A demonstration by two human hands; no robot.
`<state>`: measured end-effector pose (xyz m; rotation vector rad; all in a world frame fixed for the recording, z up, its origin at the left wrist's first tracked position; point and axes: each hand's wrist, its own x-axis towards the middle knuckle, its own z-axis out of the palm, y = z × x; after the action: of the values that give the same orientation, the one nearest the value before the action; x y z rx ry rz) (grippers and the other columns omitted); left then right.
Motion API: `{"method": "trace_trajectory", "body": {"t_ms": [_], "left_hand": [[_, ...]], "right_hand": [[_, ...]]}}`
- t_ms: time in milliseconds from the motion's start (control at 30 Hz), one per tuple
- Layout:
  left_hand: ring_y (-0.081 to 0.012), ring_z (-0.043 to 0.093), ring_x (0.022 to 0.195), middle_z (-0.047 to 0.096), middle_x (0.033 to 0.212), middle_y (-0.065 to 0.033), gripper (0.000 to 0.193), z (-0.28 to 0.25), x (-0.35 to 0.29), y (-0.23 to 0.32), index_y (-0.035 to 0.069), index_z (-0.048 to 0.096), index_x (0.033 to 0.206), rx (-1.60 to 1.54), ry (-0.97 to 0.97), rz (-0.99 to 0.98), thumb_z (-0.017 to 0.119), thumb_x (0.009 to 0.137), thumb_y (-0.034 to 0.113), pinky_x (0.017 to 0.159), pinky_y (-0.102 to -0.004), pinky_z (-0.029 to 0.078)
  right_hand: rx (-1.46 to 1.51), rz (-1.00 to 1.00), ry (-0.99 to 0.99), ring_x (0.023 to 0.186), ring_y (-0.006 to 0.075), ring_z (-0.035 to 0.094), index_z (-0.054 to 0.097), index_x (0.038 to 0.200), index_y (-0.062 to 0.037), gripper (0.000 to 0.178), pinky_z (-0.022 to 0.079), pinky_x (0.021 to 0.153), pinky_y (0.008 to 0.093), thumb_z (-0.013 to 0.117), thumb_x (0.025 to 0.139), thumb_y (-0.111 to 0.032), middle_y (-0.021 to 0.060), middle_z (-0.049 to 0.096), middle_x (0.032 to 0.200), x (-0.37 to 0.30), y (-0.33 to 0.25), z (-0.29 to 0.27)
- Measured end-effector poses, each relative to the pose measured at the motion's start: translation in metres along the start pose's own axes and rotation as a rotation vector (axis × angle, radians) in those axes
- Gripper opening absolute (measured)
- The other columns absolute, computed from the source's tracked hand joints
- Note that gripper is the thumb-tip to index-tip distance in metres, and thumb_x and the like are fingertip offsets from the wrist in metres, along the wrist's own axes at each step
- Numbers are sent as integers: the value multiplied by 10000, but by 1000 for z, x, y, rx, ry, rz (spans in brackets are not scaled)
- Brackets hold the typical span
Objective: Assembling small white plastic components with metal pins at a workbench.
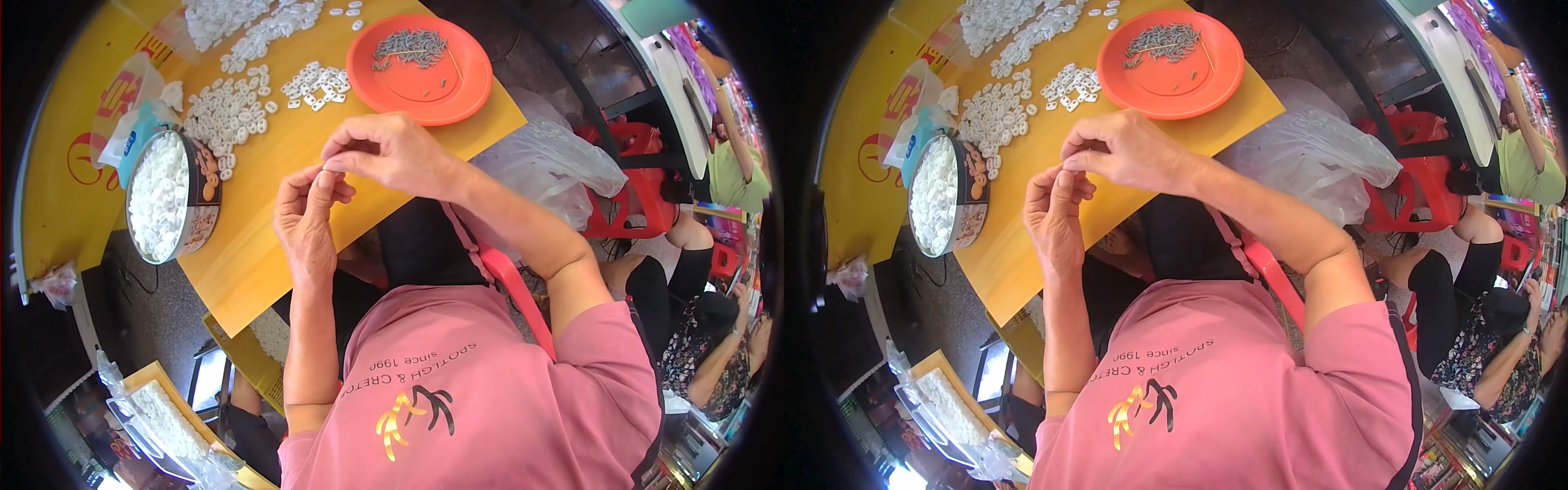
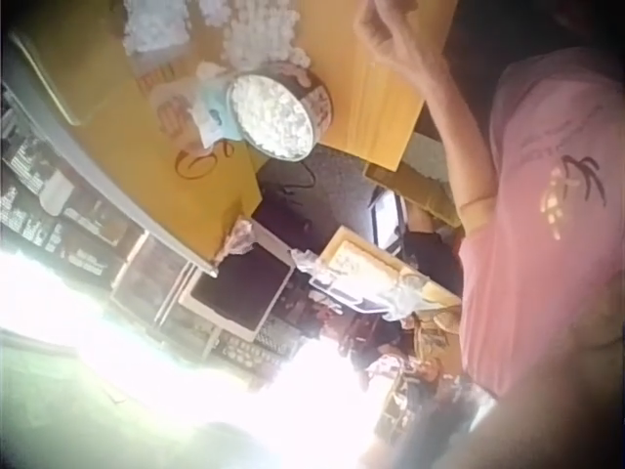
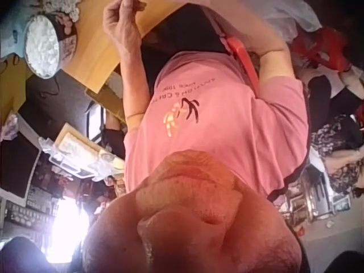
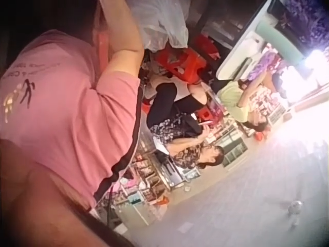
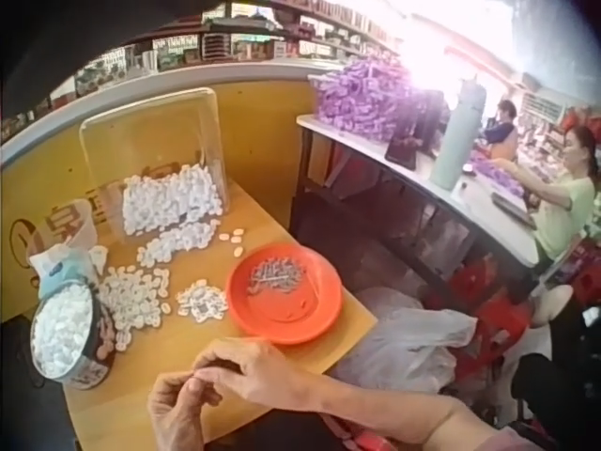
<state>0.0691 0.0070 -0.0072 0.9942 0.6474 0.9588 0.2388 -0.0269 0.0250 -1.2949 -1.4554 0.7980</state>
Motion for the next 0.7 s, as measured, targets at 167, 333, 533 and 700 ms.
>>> {"method": "trace_trajectory", "body": {"t_ms": [167,333,533,700], "left_hand": [[-167,641,739,670,907,-99,139,5,5,-3,-3,618,1019,-51,4,-101,648,940,107,692,-279,506],[-165,641,731,670,913,-101,125,1,10,-9,9,610,1015,-103,26,-156,648,938,99,682,-275,503],[-166,642,735,672,927,-107,127,-5,14,-12,12,604,1023,-118,35,-158,651,933,90,681,-272,504],[-168,642,739,672,928,-113,131,-7,13,-10,11,604,1027,-147,30,-174,652,931,87,682,-277,507]], "right_hand": [[-220,-39,-16,762,175,668,702,928,-22,136,522,699,303,673,872,-143,83,697,833,4,10,-66],[-786,-240,-91,783,293,651,666,889,-42,109,521,706,379,652,859,-145,94,654,867,10,40,-124],[-983,-250,-200,770,309,646,647,837,-52,96,517,671,407,639,855,-146,90,629,824,10,51,-126],[-1060,-281,-225,753,315,642,622,820,-45,94,513,640,414,635,844,-135,97,621,809,17,55,-122]]}}
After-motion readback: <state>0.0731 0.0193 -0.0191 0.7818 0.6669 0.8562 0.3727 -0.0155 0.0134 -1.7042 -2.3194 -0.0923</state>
